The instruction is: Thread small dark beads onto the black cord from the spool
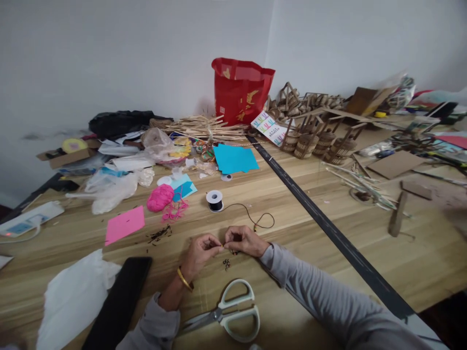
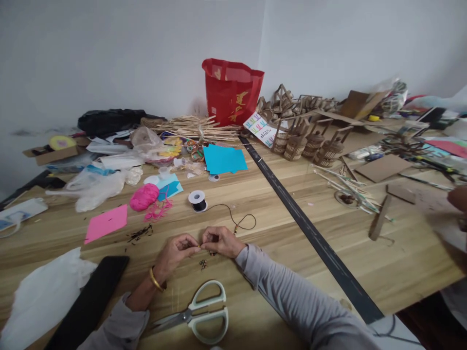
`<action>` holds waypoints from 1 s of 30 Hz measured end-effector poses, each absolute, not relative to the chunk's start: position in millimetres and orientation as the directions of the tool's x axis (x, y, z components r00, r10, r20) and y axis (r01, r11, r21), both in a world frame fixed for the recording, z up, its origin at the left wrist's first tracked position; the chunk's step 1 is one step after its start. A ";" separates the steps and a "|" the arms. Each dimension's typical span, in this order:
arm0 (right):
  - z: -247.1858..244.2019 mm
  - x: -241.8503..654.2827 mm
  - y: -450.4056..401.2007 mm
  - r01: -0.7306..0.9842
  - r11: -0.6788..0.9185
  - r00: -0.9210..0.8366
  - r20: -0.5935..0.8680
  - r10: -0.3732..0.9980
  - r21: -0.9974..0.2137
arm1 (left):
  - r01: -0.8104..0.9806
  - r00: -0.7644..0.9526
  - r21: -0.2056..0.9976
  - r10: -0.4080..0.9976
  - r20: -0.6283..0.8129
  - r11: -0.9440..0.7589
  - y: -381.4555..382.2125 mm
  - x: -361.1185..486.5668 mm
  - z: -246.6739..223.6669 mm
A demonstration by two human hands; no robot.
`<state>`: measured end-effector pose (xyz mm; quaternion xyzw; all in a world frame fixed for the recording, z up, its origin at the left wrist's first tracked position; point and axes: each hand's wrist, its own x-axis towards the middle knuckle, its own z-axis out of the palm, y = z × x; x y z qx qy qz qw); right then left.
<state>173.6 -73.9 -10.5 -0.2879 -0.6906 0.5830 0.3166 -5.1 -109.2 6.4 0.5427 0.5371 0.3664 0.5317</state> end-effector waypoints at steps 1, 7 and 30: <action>-11.1 173.9 -73.5 0.028 0.153 -0.640 0.100 0.762 -0.988 | 0.194 0.153 0.970 0.972 -0.178 0.147 -109.3 -5.3 6.7; -11.2 175.6 -72.3 0.040 0.144 -0.661 0.082 0.746 -0.989 | 0.191 0.146 0.967 0.970 -0.197 0.168 -108.3 -7.1 6.3; -4.7 179.2 -75.5 0.005 0.140 -0.706 0.096 0.702 -0.990 | 0.227 0.195 0.969 0.971 -0.140 0.094 -109.7 -3.8 3.9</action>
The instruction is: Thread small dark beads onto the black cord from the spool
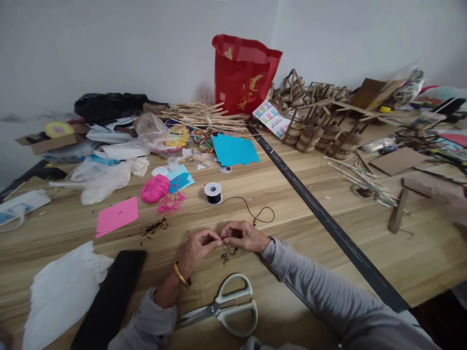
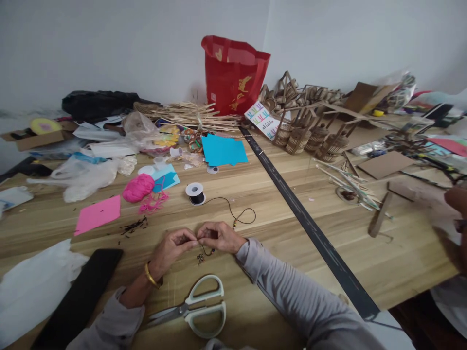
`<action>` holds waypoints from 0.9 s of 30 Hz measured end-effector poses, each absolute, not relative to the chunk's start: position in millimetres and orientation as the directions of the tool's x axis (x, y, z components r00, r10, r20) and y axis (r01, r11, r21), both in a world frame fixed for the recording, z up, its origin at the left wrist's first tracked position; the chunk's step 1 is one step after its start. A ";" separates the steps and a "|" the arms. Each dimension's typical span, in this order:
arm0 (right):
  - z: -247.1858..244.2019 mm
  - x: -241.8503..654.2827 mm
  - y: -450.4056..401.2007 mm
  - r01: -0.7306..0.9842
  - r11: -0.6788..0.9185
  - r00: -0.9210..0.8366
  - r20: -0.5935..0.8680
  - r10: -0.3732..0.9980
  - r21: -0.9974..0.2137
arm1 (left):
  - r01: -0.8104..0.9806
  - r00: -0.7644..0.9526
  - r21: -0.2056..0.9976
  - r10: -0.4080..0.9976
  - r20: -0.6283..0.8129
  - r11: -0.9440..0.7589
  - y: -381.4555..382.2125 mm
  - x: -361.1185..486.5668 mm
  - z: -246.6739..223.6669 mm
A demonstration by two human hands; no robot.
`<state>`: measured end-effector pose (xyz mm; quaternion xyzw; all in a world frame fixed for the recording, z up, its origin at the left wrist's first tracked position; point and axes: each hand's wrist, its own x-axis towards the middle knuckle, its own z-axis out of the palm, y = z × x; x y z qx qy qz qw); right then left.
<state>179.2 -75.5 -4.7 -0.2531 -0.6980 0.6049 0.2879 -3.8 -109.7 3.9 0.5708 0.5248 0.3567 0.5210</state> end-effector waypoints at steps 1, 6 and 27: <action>-5.7 179.1 -75.4 0.005 0.140 -0.710 0.095 0.698 -0.990 | 0.227 0.189 0.969 0.972 -0.140 0.096 -109.8 -3.7 3.7; -9.4 178.3 -74.9 0.013 0.150 -0.723 0.094 0.684 -0.989 | 0.228 0.161 0.969 0.978 -0.131 0.092 -110.1 -2.7 2.3; -4.7 176.6 -78.2 0.087 0.254 -0.677 0.130 0.725 -0.963 | 0.233 0.192 0.968 0.972 -0.136 0.089 -108.5 -3.2 -0.6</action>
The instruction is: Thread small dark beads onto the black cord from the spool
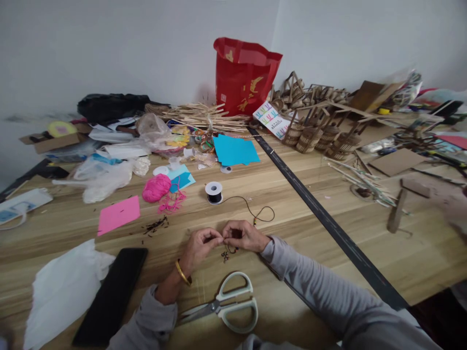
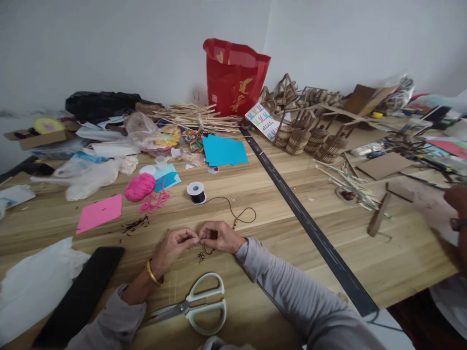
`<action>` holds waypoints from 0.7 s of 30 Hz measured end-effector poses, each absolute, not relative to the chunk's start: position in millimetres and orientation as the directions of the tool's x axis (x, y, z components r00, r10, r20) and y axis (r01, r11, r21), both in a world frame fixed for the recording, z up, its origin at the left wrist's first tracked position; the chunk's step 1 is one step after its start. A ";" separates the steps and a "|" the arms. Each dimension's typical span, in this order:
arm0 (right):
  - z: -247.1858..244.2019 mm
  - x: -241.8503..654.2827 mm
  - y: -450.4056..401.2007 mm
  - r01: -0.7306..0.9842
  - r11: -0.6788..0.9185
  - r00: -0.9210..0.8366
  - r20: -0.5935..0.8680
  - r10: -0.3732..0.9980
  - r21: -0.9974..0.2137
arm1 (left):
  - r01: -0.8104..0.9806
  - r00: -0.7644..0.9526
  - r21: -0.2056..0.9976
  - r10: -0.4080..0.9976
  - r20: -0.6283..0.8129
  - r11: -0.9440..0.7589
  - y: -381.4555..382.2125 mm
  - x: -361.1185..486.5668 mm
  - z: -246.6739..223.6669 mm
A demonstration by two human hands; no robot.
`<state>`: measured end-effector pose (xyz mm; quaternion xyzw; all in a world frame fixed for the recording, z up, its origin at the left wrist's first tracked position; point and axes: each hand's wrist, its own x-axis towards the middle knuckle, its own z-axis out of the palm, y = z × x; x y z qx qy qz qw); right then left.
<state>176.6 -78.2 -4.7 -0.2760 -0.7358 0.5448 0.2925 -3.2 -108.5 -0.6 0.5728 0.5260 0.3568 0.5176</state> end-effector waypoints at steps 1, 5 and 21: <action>-4.4 176.6 -78.4 0.096 0.276 -0.672 0.142 0.727 -0.957 | 0.230 0.187 0.970 0.974 -0.130 0.085 -108.5 -3.3 -1.0; -5.3 177.0 -78.8 0.118 0.299 -0.672 0.146 0.726 -0.947 | 0.219 0.160 0.969 0.976 -0.148 0.111 -108.9 -4.0 0.1; -7.5 176.9 -76.8 -0.053 0.125 -0.650 0.129 0.748 -0.991 | 0.123 0.155 0.981 0.974 -0.166 0.148 -109.1 -6.4 1.6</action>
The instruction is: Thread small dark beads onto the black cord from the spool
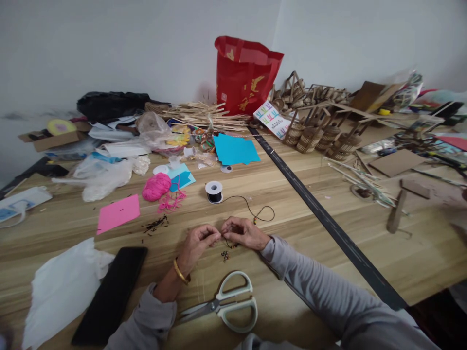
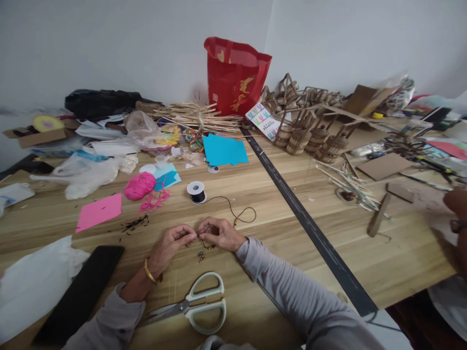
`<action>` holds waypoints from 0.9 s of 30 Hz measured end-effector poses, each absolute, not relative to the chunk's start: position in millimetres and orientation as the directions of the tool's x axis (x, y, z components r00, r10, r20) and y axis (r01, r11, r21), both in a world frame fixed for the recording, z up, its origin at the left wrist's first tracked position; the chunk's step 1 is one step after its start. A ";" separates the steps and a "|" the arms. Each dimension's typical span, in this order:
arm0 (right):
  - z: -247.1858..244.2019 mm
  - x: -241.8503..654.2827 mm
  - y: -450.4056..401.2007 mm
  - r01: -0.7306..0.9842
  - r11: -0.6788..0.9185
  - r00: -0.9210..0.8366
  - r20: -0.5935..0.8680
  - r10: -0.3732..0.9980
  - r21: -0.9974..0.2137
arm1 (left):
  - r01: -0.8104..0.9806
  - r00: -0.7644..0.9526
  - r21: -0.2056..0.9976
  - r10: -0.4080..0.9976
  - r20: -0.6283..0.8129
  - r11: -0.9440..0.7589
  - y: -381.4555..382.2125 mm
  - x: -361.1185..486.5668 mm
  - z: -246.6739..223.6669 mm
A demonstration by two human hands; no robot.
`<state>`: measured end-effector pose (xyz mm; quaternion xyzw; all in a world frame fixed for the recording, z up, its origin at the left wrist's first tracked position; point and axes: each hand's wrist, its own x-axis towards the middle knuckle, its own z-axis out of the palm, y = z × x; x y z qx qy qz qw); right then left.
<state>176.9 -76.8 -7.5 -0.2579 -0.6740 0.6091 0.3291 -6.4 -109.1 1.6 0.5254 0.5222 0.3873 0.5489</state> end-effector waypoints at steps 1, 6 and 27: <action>-7.0 176.8 -76.6 -0.056 0.116 -0.654 0.124 0.746 -0.992 | 0.129 0.159 0.982 0.974 -0.161 0.141 -109.3 -6.3 1.2; -4.1 176.2 -76.5 -0.023 0.110 -0.653 0.098 0.751 -0.994 | 0.145 0.164 0.981 0.975 -0.152 0.129 -109.4 -6.1 1.4; -6.6 175.8 -75.4 0.012 0.127 -0.656 0.089 0.749 -0.992 | 0.153 0.153 0.977 0.973 -0.174 0.150 -109.2 -4.2 4.9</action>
